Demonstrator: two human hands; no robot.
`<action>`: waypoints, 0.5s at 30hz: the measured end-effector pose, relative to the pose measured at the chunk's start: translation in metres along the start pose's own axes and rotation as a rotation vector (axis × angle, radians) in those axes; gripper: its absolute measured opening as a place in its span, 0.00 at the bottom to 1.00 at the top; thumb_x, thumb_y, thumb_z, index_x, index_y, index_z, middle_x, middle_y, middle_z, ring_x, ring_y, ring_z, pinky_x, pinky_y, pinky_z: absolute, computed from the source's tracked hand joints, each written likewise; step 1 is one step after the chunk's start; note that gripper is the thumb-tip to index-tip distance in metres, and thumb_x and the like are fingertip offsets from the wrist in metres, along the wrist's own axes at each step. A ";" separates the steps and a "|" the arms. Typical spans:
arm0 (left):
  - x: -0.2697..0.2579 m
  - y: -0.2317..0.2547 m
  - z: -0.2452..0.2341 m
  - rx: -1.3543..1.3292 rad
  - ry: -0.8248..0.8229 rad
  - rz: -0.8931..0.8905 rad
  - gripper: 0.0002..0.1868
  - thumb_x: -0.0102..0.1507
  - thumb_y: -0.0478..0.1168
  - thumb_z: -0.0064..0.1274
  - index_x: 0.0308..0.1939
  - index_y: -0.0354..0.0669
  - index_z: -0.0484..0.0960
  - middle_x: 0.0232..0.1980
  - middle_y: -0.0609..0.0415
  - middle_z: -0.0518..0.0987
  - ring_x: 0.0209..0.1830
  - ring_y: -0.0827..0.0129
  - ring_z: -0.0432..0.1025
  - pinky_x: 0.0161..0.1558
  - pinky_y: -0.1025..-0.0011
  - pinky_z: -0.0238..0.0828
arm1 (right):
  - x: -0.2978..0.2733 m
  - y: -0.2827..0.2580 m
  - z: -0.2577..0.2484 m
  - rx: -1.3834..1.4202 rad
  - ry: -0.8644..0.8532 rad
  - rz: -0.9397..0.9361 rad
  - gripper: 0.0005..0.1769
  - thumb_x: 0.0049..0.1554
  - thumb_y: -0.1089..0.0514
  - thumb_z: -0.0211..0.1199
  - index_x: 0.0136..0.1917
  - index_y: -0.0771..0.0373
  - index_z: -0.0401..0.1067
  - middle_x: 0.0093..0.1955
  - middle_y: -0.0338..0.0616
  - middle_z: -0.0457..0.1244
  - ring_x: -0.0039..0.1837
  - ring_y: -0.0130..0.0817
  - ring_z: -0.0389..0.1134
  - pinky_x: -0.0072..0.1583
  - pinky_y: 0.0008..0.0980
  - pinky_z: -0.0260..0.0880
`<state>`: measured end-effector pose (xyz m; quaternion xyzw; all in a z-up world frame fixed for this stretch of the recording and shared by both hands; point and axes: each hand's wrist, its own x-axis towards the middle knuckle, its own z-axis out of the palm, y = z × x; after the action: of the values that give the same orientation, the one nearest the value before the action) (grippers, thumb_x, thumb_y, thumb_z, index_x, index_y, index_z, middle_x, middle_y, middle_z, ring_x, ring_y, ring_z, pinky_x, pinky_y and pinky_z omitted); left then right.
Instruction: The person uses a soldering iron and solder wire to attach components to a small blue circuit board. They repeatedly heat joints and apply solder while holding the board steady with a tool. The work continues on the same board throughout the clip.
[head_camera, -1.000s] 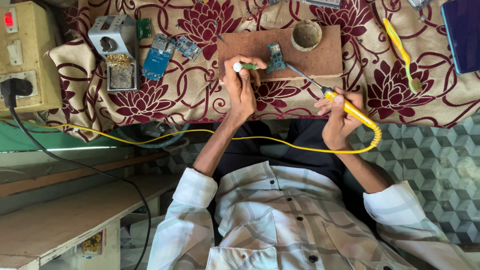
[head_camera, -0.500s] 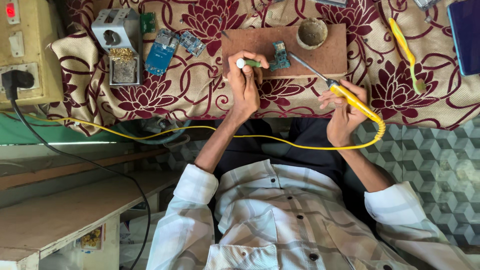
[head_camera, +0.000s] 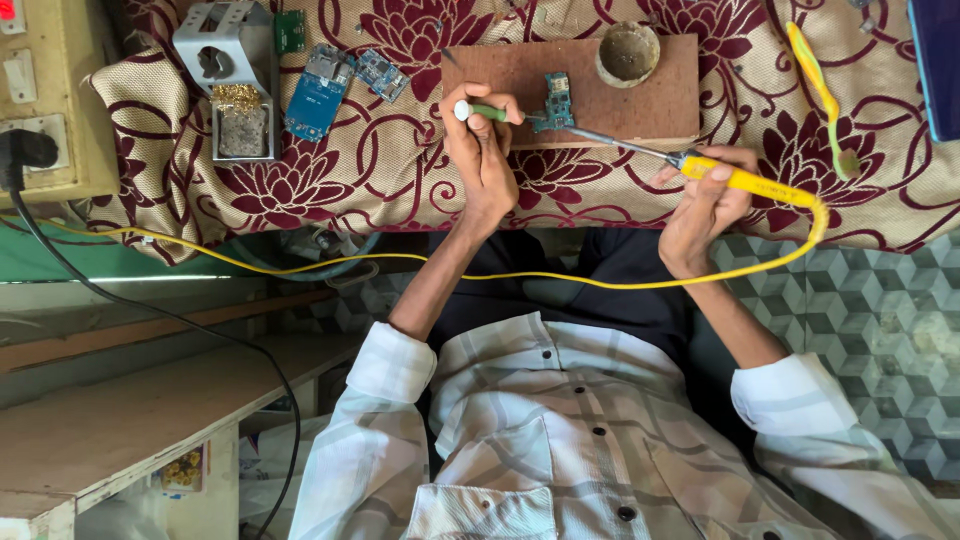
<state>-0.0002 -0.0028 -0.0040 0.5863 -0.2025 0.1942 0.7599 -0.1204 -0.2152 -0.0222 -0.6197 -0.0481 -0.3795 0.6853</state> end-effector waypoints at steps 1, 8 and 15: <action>0.000 -0.001 0.001 0.000 0.004 -0.007 0.19 0.79 0.51 0.30 0.60 0.40 0.64 0.39 0.53 0.79 0.23 0.80 0.56 0.27 0.77 0.51 | 0.001 0.003 0.000 0.017 0.001 0.028 0.20 0.78 0.46 0.47 0.62 0.68 0.57 0.47 0.52 0.59 0.42 0.38 0.66 0.49 0.34 0.74; 0.003 0.001 0.000 0.087 -0.020 0.048 0.22 0.80 0.52 0.28 0.66 0.39 0.64 0.38 0.54 0.78 0.27 0.81 0.60 0.31 0.78 0.54 | 0.015 0.017 0.005 -0.054 -0.016 0.035 0.17 0.77 0.49 0.50 0.65 0.64 0.53 0.38 0.49 0.59 0.36 0.34 0.63 0.42 0.28 0.65; -0.003 -0.001 0.001 0.075 -0.024 0.025 0.21 0.80 0.51 0.30 0.67 0.38 0.64 0.39 0.52 0.78 0.31 0.80 0.65 0.33 0.78 0.58 | 0.019 0.019 -0.007 0.090 -0.052 0.138 0.17 0.77 0.47 0.46 0.65 0.64 0.56 0.37 0.50 0.60 0.34 0.33 0.61 0.39 0.28 0.64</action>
<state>-0.0021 -0.0040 -0.0058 0.6144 -0.2115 0.2040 0.7323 -0.0987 -0.2316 -0.0292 -0.5999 -0.0397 -0.3126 0.7354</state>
